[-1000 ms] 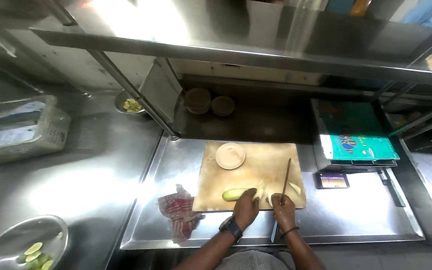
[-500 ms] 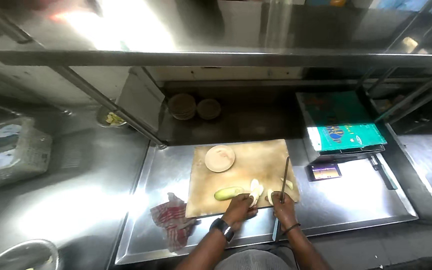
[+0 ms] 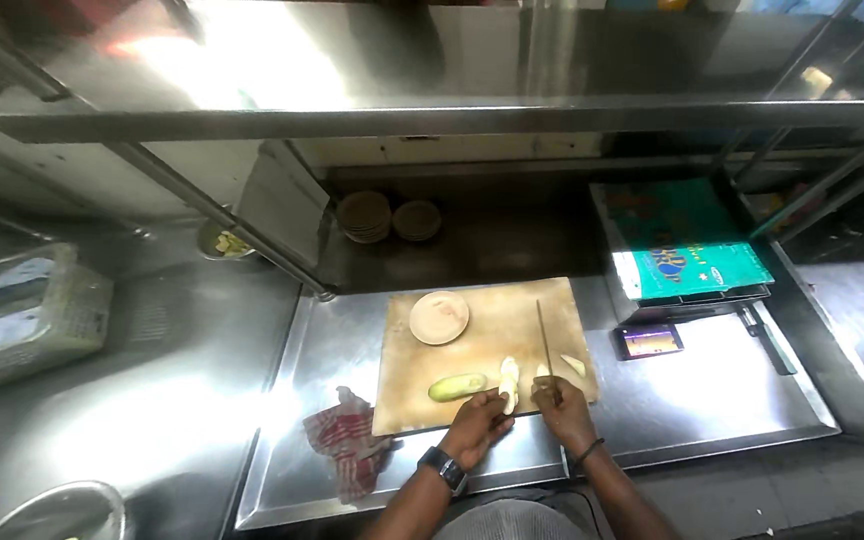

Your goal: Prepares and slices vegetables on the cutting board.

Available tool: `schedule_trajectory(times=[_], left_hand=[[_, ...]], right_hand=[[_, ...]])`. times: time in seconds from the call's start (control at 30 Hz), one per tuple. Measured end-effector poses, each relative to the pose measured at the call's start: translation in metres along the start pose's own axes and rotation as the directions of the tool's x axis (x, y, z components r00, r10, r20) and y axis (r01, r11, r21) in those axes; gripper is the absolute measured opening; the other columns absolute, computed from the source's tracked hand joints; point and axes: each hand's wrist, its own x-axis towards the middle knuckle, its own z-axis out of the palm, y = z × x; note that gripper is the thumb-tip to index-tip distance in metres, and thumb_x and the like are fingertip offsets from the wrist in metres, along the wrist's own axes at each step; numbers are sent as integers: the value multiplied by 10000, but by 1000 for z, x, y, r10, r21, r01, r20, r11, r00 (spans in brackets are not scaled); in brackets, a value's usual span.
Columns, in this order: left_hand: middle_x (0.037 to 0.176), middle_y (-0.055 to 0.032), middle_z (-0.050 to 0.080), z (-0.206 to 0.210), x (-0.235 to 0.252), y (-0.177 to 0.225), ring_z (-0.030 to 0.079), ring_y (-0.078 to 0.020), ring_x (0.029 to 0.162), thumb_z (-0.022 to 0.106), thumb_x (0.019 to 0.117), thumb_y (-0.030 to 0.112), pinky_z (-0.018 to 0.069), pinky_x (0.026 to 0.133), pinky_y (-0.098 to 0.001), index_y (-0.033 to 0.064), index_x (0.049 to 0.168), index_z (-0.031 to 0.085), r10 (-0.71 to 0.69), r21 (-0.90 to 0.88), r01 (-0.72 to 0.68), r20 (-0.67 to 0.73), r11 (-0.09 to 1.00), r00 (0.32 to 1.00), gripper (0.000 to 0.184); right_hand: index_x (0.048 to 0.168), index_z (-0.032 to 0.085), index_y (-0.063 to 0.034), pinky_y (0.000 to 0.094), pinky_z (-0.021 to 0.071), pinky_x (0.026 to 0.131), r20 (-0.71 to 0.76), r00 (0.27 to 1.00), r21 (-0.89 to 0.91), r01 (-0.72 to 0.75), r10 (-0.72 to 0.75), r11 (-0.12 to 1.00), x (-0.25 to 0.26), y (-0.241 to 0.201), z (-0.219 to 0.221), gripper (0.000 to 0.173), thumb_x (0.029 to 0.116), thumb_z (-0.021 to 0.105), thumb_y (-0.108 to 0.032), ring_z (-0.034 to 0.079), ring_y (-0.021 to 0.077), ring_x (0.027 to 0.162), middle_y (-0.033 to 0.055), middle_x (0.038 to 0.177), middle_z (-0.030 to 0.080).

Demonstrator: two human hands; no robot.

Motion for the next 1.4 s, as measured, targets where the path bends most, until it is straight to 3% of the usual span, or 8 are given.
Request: schedule_trajectory(times=[0.2,0.4,0.5,0.73,0.87,1.03,1.2,1.4], left_hand=[[1079,-181,704,12,2,-11,718,-248,862,727,952,109,621,782,-377,-13,1353,524,76,98,-72,-37,993,996,466],[1081,-198,713,13,1,-10,731,-269,863,737,941,90,628,766,-387,-10,1343,517,145,125,-135,-82,983,986,469],[1147,-206,698,14,-1,-9,728,-282,896,682,979,78,625,792,-404,41,1462,466,163,72,-159,-56,985,985,531],[1075,-183,695,21,-2,-10,729,-269,898,692,972,76,635,813,-398,-42,1300,530,131,137,-132,14,982,991,384],[1053,-169,710,38,2,-9,727,-263,886,713,954,89,631,804,-400,-29,1321,534,177,295,-205,121,933,977,425],[984,-78,733,55,26,-15,747,-182,807,768,920,223,658,760,-362,37,1326,541,272,622,-284,118,730,955,501],[947,-33,728,65,31,-13,722,-150,794,690,948,363,627,792,-399,91,1428,497,383,907,-254,115,336,917,585],[1325,-107,615,60,28,-11,679,-210,1087,549,1018,216,579,957,-396,139,1380,611,396,942,-329,327,-65,858,376]], right_hand=[[1181,734,-104,323,576,764,125,992,117,-24,9,993,-6,21,16,299,958,647,-283,678,107,792,27,934,736],[1315,694,-128,351,565,951,189,980,-162,98,-66,982,-2,21,5,392,1008,570,-338,707,141,988,61,1132,743],[1331,678,-129,365,567,878,156,987,-206,81,-49,975,3,28,1,401,1010,546,-329,696,156,886,61,1028,743],[1380,654,-145,394,559,826,32,999,-186,-17,24,982,12,28,-14,422,1007,550,-312,672,178,807,69,930,728],[1382,644,-143,379,556,754,-8,1000,-139,4,-5,990,8,27,-31,432,1003,568,-336,639,157,735,38,847,697],[1462,548,-47,408,547,969,7,1000,-251,11,-10,968,-24,27,-44,490,1035,458,-270,697,228,1028,143,1203,709],[1459,553,-80,443,510,1056,70,993,-428,-56,95,902,-55,35,-48,473,1077,390,-307,665,272,1178,146,1287,680],[1399,553,-91,540,548,942,132,942,-588,-176,308,790,-67,47,-39,460,1083,316,-325,685,334,1123,164,1236,683]])
